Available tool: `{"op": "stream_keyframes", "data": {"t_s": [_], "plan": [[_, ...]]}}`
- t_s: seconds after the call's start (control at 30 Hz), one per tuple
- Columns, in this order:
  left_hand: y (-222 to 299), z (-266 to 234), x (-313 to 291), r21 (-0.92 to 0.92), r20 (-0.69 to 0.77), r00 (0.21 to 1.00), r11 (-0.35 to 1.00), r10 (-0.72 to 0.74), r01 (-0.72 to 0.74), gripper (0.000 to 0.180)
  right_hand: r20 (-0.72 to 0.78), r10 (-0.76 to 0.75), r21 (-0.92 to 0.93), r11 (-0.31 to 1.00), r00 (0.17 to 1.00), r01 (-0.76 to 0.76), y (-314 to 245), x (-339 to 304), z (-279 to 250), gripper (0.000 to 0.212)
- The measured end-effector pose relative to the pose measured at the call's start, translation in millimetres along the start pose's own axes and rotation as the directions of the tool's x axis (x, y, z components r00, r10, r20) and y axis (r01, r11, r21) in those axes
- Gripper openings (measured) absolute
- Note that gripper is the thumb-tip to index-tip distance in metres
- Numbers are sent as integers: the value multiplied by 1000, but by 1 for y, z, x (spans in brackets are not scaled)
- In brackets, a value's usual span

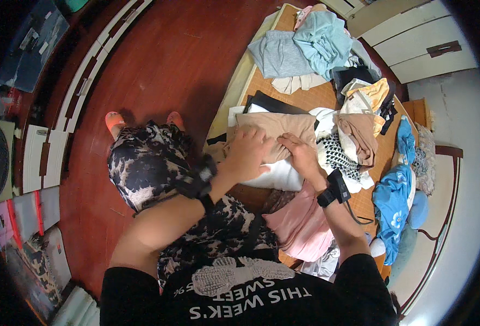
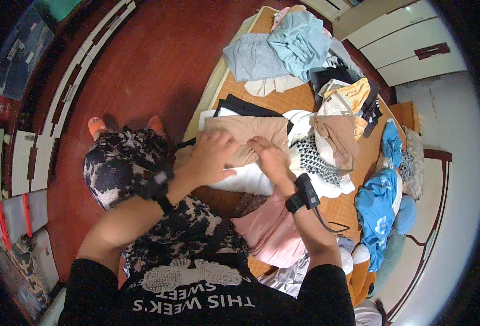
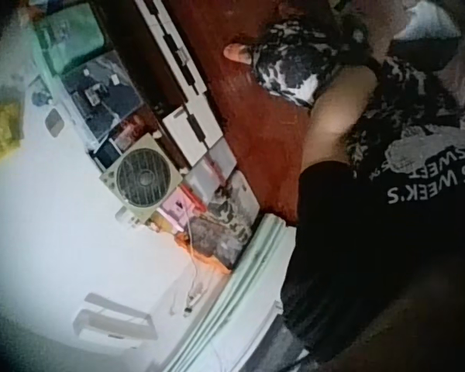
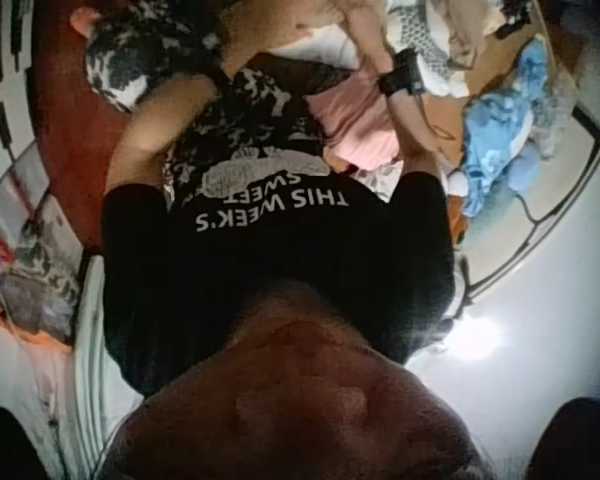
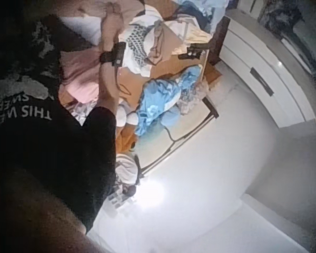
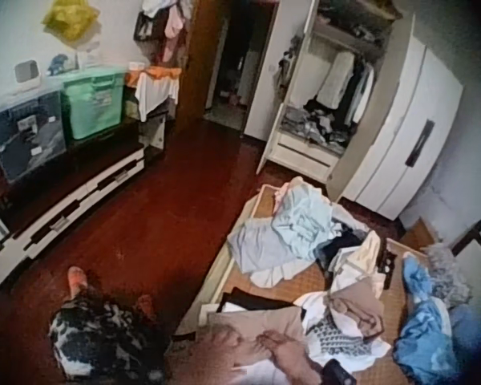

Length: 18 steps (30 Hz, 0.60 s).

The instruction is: Folding various items of clothing including shirts and towels on a bed.

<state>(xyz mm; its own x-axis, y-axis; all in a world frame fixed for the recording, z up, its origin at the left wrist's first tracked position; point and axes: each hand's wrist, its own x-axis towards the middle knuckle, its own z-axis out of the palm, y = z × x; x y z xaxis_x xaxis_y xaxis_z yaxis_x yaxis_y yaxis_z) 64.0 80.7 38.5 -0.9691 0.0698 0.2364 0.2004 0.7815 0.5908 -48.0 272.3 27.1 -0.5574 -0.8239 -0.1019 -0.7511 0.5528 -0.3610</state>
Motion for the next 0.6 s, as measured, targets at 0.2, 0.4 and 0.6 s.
{"op": "stream_keyframes", "data": {"t_s": [0.2, 0.4, 0.6], "plan": [[-17, 41, -6, 314, -50, 996, 945, -74, 86, 20, -186, -166, -455, 888, 968, 65, 12, -4, 6, 53], [-33, -3, 21, -60, -74, 976, 978, -206, 202, 30, -122, 43, -45, 998, 992, -49, 23, 8, -32, 48], [-41, -51, 52, -9, -425, 905, 999, 32, -39, 29, -280, 29, -130, 989, 959, -68, -13, 27, -100, 46]]}}
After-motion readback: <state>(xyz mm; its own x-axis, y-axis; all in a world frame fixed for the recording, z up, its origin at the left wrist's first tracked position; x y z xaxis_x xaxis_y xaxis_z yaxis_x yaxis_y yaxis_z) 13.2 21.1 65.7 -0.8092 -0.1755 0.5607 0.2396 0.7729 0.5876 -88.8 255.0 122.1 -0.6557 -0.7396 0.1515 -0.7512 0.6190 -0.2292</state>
